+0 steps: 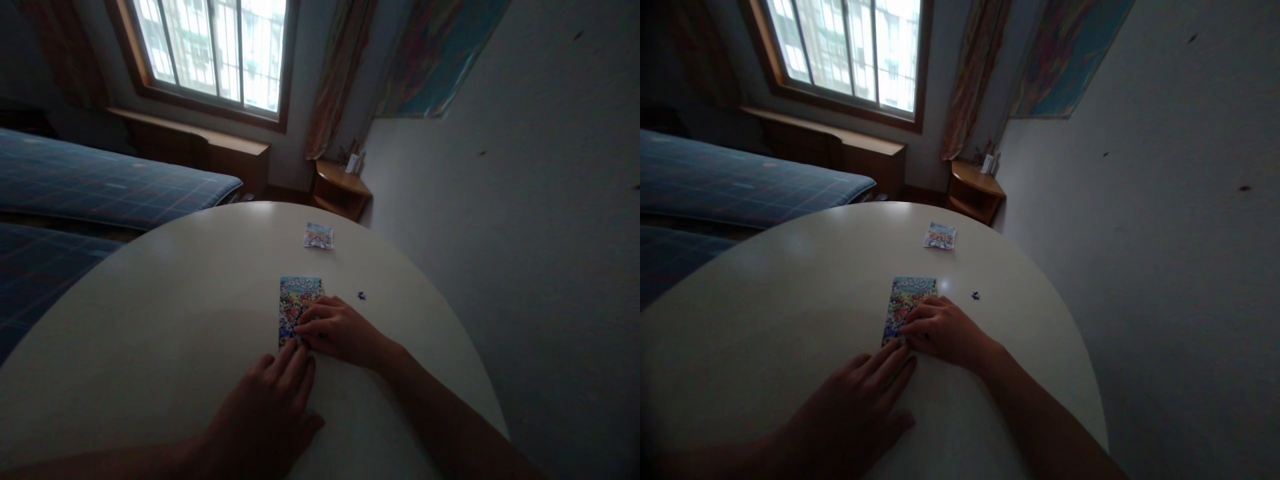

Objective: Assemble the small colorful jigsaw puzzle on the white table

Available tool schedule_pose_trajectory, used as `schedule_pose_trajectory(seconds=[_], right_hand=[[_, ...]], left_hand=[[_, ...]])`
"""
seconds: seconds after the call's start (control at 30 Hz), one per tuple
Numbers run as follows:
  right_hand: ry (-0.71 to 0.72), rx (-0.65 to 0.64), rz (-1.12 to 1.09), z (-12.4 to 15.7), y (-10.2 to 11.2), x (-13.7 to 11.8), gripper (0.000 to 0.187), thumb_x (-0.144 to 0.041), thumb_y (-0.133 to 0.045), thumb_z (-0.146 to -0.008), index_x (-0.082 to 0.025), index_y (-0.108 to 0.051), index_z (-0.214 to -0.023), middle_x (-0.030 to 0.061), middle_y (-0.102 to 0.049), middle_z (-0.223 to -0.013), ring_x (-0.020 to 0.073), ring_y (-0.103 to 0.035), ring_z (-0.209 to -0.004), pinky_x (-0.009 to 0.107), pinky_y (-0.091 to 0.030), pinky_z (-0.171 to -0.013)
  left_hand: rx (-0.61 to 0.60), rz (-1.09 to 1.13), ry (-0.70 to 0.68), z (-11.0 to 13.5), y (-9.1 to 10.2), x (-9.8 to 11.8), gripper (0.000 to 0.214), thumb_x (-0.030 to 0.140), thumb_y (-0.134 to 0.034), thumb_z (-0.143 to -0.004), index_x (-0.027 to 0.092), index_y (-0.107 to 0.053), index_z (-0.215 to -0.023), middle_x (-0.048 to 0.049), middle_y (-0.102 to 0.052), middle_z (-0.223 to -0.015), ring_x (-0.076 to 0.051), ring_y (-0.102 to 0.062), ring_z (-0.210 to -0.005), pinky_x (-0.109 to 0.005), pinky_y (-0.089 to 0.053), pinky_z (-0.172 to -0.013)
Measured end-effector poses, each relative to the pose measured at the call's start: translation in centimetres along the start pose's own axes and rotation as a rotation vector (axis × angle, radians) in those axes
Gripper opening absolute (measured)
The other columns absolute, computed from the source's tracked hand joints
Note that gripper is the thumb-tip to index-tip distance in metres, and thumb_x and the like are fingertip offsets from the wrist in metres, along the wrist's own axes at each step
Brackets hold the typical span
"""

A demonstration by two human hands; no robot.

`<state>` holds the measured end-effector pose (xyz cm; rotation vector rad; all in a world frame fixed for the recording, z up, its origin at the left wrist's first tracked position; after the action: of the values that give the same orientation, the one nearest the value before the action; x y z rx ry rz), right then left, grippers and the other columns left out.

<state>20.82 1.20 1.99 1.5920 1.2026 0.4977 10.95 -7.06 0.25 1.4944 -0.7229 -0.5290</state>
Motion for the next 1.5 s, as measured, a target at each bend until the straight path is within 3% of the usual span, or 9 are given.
schedule_pose_trajectory(seconds=[0.27,0.7,0.9,1.13,1.5], right_hand=[[0.032,-0.033,0.193,0.0,0.2,-0.7,0.013,-0.026,-0.062,-0.093,-0.024,-0.072,-0.1,0.0011,-0.072,-0.106,0.0182,-0.061,-0.101,0.032,-0.045,-0.088],[-0.099,0.066,0.125,-0.2,-0.6,0.4,0.008,-0.028,-0.065,-0.092,-0.026,-0.072,-0.095,-0.0013,-0.075,-0.107,0.0165,-0.064,-0.099,0.033,-0.04,-0.088],[-0.01,-0.028,0.168,-0.1,-0.3,-0.2,0.012,-0.027,-0.061,-0.094,-0.025,-0.071,-0.1,-0.0002,-0.073,-0.114,0.0169,-0.062,-0.105,0.033,-0.042,-0.089],[0.011,-0.171,0.256,-0.1,0.3,-1.1,0.027,-0.027,-0.061,-0.093,-0.025,-0.064,-0.119,0.0035,-0.068,-0.123,0.021,-0.059,-0.111,0.036,-0.042,-0.093],[0.019,-0.233,0.388,-0.5,-0.4,-2.6,0.024,-0.023,-0.06,-0.094,-0.017,-0.064,-0.117,0.0099,-0.067,-0.121,0.0245,-0.059,-0.106,0.039,-0.046,-0.087]], left_hand=[[0.023,-0.036,-0.023,0.0,0.1,0.2,0.054,0.045,-0.046,-0.098,0.004,-0.059,-0.13,-0.0227,-0.056,-0.138,-0.038,-0.051,-0.128,-0.051,-0.055,-0.092],[0.036,-0.03,-0.019,0.1,0.1,0.2,0.052,0.046,-0.048,-0.097,0.008,-0.06,-0.13,-0.0211,-0.058,-0.136,-0.038,-0.053,-0.127,-0.05,-0.055,-0.09],[0.024,-0.031,-0.027,0.1,0.3,0.3,0.05,0.045,-0.047,-0.098,0.008,-0.062,-0.128,-0.0219,-0.057,-0.136,-0.038,-0.052,-0.127,-0.05,-0.055,-0.09],[0.004,-0.027,-0.018,-0.1,0.4,0.3,0.05,0.043,-0.048,-0.097,0.007,-0.059,-0.13,-0.0222,-0.057,-0.137,-0.038,-0.051,-0.128,-0.05,-0.055,-0.091],[0.013,-0.041,-0.016,0.0,0.3,0.3,0.048,0.041,-0.047,-0.098,0.007,-0.059,-0.13,-0.0217,-0.057,-0.136,-0.038,-0.052,-0.126,-0.05,-0.055,-0.09]])
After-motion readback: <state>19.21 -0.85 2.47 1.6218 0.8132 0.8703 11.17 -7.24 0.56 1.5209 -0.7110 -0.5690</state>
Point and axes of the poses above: each hand's wrist, its own z-axis away from the middle knuckle, its own y-axis out of the back of the hand, x = y × z, the point moved 6 cm from there along -z, towards the middle knuckle
